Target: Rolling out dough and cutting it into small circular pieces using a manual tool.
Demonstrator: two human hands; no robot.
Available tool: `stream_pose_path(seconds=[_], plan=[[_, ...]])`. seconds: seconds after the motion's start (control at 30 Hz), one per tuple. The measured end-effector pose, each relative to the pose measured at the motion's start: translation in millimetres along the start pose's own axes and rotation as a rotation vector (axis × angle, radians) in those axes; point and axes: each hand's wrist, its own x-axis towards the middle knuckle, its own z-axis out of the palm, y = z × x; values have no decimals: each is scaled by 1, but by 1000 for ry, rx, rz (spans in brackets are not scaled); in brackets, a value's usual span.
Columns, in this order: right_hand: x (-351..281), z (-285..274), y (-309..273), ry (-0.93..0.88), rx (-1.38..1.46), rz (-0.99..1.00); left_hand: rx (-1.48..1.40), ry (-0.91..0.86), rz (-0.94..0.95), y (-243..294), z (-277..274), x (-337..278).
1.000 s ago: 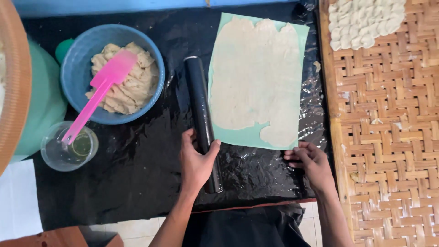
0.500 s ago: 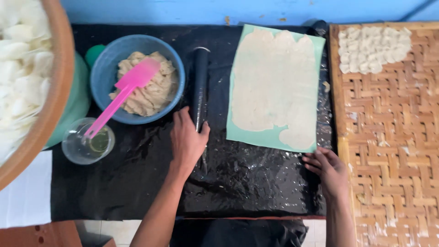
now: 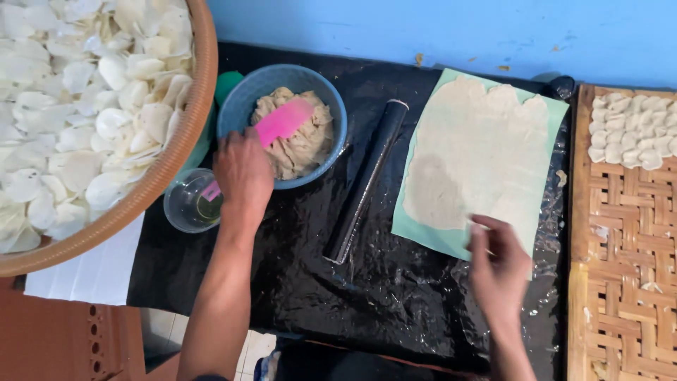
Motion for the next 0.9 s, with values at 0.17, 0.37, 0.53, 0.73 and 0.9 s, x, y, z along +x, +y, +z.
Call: stream_pose_path(seconds=[0.17, 0.37, 0.53, 0.73, 0.9], plan=[[45, 86, -58, -259, 42, -99, -37, 32, 65, 1, 0, 0], [83, 185, -51, -346, -7, -268, -149, -176, -37, 30, -59, 10], [90, 210, -63, -421, 78, -68, -65, -371, -112, 35, -56, 29], [85, 213, -59, -455, 258, -87, -3, -356, -14, 37, -36, 51], [84, 208, -72, -465, 183, -94, -105, -409, -82, 37, -35, 68]])
